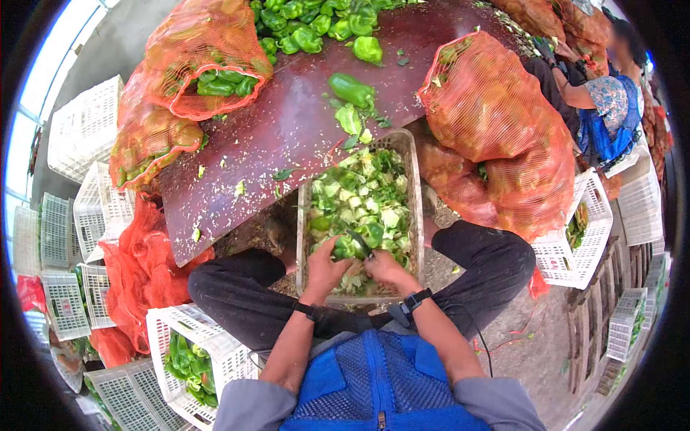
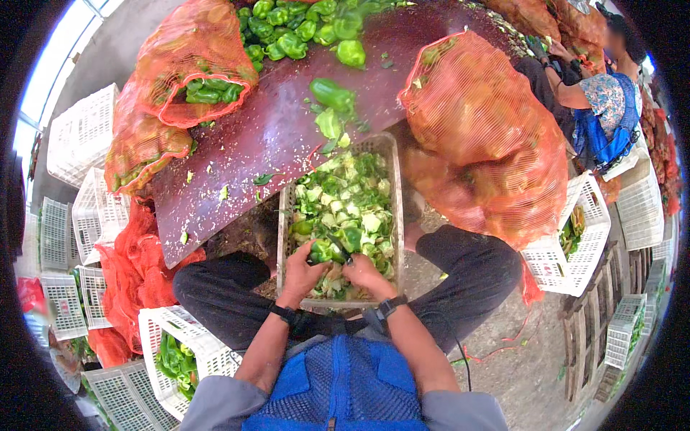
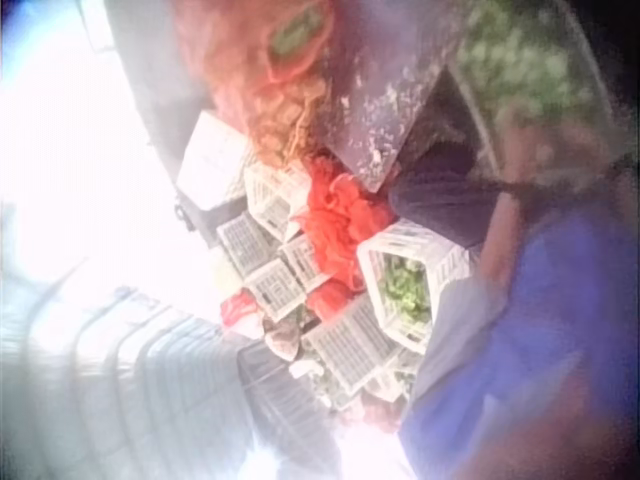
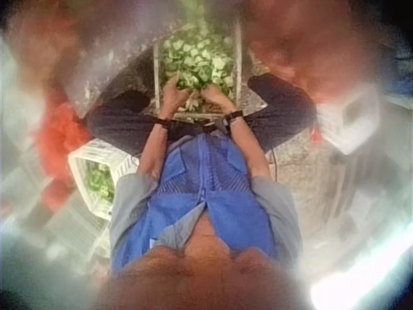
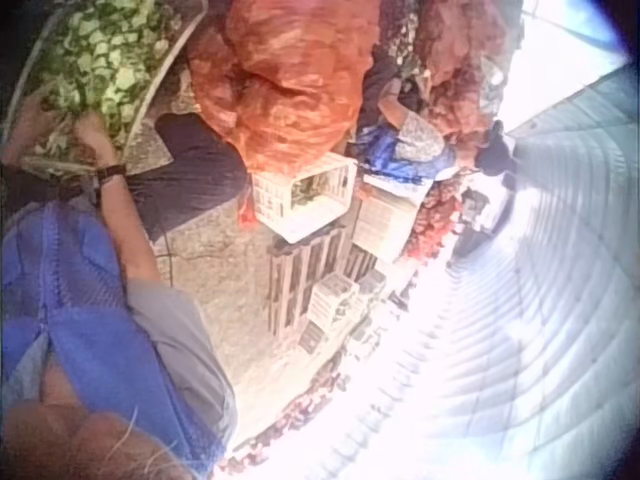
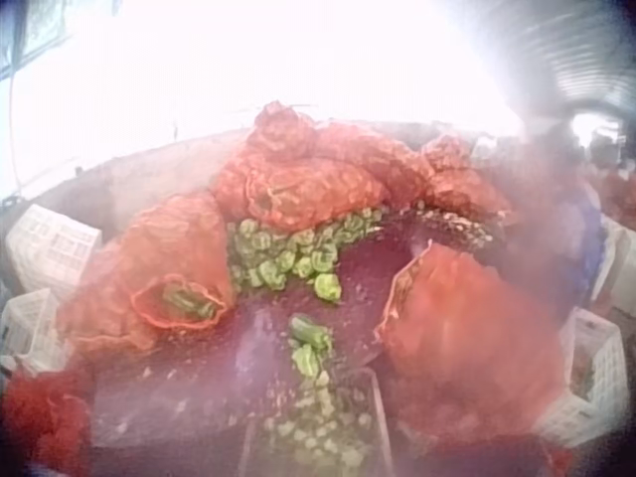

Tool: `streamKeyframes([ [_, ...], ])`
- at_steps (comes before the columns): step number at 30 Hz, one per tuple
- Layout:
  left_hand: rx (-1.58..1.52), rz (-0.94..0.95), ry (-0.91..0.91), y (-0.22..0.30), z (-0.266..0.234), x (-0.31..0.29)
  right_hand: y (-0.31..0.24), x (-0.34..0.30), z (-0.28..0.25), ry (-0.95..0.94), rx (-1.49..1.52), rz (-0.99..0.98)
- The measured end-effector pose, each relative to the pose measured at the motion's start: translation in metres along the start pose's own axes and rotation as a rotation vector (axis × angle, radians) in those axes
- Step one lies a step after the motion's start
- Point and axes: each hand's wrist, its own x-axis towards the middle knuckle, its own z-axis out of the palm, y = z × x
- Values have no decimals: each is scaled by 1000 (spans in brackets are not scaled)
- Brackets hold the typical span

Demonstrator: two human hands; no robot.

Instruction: Processing green peppers by removing stems and seeds with a knife and emptying a large mesh bag of peppers onto a sorting table.

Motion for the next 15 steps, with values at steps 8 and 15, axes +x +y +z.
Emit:
streamKeyframes([
  [8,-380,-93,-10,-12,-7,-7,-8,5,-19,-269,777,419],
  [15,-571,-98,161,27,-29,-22,-13,20,-16,-152,517,424],
])
